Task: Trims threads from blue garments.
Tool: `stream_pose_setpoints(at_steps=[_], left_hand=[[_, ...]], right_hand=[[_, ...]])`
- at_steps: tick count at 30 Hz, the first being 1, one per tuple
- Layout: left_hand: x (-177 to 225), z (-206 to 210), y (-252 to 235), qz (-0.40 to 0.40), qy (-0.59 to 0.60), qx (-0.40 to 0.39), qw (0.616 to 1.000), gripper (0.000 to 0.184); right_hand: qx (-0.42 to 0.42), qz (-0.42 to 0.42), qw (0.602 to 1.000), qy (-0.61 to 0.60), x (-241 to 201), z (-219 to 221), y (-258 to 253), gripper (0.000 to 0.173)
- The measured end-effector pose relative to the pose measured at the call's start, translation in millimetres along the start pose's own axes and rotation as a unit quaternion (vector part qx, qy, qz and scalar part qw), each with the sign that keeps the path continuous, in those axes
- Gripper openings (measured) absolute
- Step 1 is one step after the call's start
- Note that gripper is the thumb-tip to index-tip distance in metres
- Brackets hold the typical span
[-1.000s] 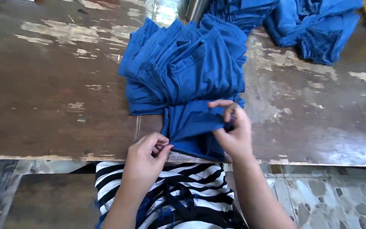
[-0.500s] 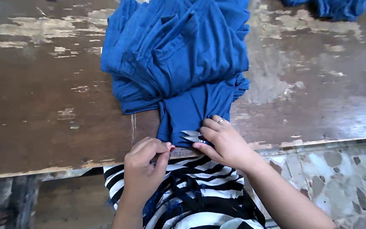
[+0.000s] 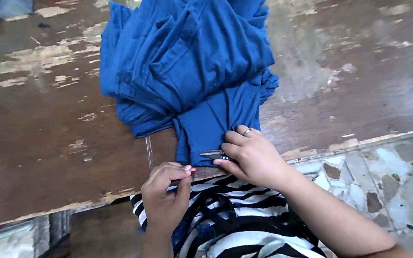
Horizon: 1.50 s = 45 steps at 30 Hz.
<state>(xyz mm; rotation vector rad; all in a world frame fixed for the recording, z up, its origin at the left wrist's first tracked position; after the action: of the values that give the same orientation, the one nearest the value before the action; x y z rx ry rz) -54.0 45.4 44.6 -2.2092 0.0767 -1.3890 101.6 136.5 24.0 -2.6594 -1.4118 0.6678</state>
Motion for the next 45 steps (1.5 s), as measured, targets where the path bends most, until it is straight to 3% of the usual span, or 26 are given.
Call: stream_pose_setpoints(at_steps=[9,12,14,16,18,20,21,23,25,28,31,33,35,37,38,40,42,45], left_hand=[[3,1,-3,0.003,0.083,-0.001,0.997,0.01],[17,10,-6,0.001,0.197,-0.122,0.973,0.002],[29,18,1,-0.028,0.299,-0.258,0.918,0.027],[34,19,-1,-0.038,0.311,-0.301,0.901,0.047],[28,16,-13,-0.034,0.191,-0.24,0.951,0.047],[16,21,-28,-0.037,-0.041,-0.146,0.988,0.055],[10,28,-35,-0.034,-0.144,-0.103,0.984,0.058],[2,35,-43,-0.038,-0.228,-0.023,0.973,0.051],[2,26,-55,-0.075,-0.144,0.021,0.986,0.045],[5,24,-70,-0.116,0.147,0.016,0.982,0.043],[10,32,-83,-0.11,0.254,0.01,0.961,0.045],[18,35,-90,-0.097,0.275,0.01,0.957,0.06],[23,29,-91,-0.078,0.268,0.048,0.959,0.074],[28,11,-84,-0.037,0.219,0.105,0.969,0.075],[29,1,-78,-0.016,0.191,0.12,0.974,0.071],[26,-14,-62,0.007,0.132,0.123,0.984,0.054],[17,-15,-42,0.009,0.079,0.099,0.992,0.031],[-3,17,-21,-0.009,-0.019,-0.035,0.999,0.023]], right_hand=[[-0.016,-0.012,1.0,-0.011,-1,3,-2,0.053],[-0.028,-0.018,0.998,-0.053,5,2,-3,0.054],[-0.031,-0.02,0.991,-0.128,13,-1,0,0.052],[-0.025,-0.013,0.974,-0.225,21,-8,5,0.05],[-0.015,-0.005,0.952,-0.305,24,-15,8,0.05],[0.009,-0.011,0.937,-0.348,16,-24,6,0.05],[0.028,-0.019,0.937,-0.348,10,-30,4,0.046],[0.082,-0.036,0.954,-0.285,3,-45,2,0.023],[0.171,-0.01,0.966,-0.191,22,-76,5,0.013],[0.272,0.042,0.94,-0.201,62,-127,17,0.018],[0.408,-0.01,0.86,-0.306,54,-161,18,0.018],[0.444,-0.06,0.816,-0.365,45,-164,9,0.02],[0.415,-0.064,0.817,-0.395,43,-154,-2,0.019],[0.31,-0.045,0.867,-0.389,39,-128,-10,0.012],[0.236,-0.041,0.893,-0.381,34,-108,-11,0.007],[0.092,-0.041,0.931,-0.351,21,-63,-3,0.024],[0.013,-0.028,0.949,-0.314,15,-25,14,0.035],[0.052,-0.003,0.959,-0.278,19,-9,28,0.014]])
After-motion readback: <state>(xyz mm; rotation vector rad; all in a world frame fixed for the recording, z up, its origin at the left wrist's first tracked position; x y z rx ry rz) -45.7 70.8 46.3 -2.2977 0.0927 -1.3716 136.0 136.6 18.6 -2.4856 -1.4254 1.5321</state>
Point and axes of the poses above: each hand's wrist, its own y-axis away from the middle knuckle, its own z-axis out of the palm, x = y × z, the point moved 10 cm from there along -y, towards the middle knuckle
